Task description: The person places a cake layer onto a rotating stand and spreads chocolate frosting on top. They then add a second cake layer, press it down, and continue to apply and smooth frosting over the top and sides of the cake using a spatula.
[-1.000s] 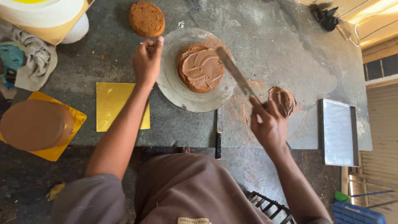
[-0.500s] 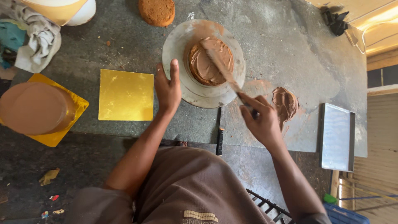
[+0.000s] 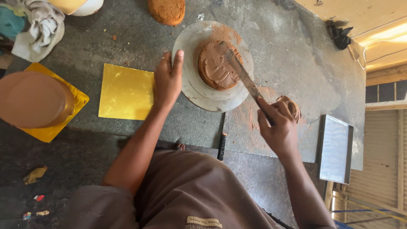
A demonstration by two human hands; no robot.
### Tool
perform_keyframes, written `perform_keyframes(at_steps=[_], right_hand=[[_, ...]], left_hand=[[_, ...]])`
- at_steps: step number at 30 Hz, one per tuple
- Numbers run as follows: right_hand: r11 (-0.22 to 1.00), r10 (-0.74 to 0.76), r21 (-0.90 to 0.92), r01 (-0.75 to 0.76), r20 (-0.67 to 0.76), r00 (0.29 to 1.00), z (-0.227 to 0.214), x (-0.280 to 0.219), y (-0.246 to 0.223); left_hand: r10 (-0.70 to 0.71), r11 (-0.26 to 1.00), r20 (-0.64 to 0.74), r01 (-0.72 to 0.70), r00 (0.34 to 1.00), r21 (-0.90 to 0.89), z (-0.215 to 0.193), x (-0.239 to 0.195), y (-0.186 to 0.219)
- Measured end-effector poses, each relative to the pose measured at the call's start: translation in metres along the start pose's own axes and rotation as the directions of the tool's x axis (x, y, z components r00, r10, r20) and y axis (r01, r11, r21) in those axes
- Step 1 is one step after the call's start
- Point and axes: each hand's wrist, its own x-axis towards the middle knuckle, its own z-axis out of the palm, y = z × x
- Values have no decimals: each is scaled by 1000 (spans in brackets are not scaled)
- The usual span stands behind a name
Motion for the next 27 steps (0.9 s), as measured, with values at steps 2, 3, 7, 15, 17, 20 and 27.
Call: perform_keyframes(at_steps=[2, 3, 7, 15, 17, 20, 27], right_hand=[[964, -169, -219, 152, -60, 984, 8, -8, 4], [967, -143, -224, 124, -69, 987, 10, -12, 8], [985, 171, -26, -172, -43, 984, 7, -33, 20], [853, 325, 396, -340, 107, 940, 5, -26, 22], [833, 299, 419, -362, 209, 931, 10, -18, 10], [919, 192, 294, -261, 244, 951, 9, -19, -12], [891, 191, 338, -304, 329, 925, -20, -57, -15]], left_hand=[[18, 1000, -9, -18, 1000, 23, -1, 5, -2], [39, 999, -7, -39, 999, 17, -1, 7, -3], [96, 994, -24, -97, 995, -42, 1, 16, -8], [101, 993, -55, -104, 993, -51, 7, 16, -12], [96, 994, -52, -98, 994, -38, 6, 17, -11], [107, 994, -22, -107, 994, -28, 5, 18, -8], [59, 997, -22, -60, 998, -43, 3, 12, -1]])
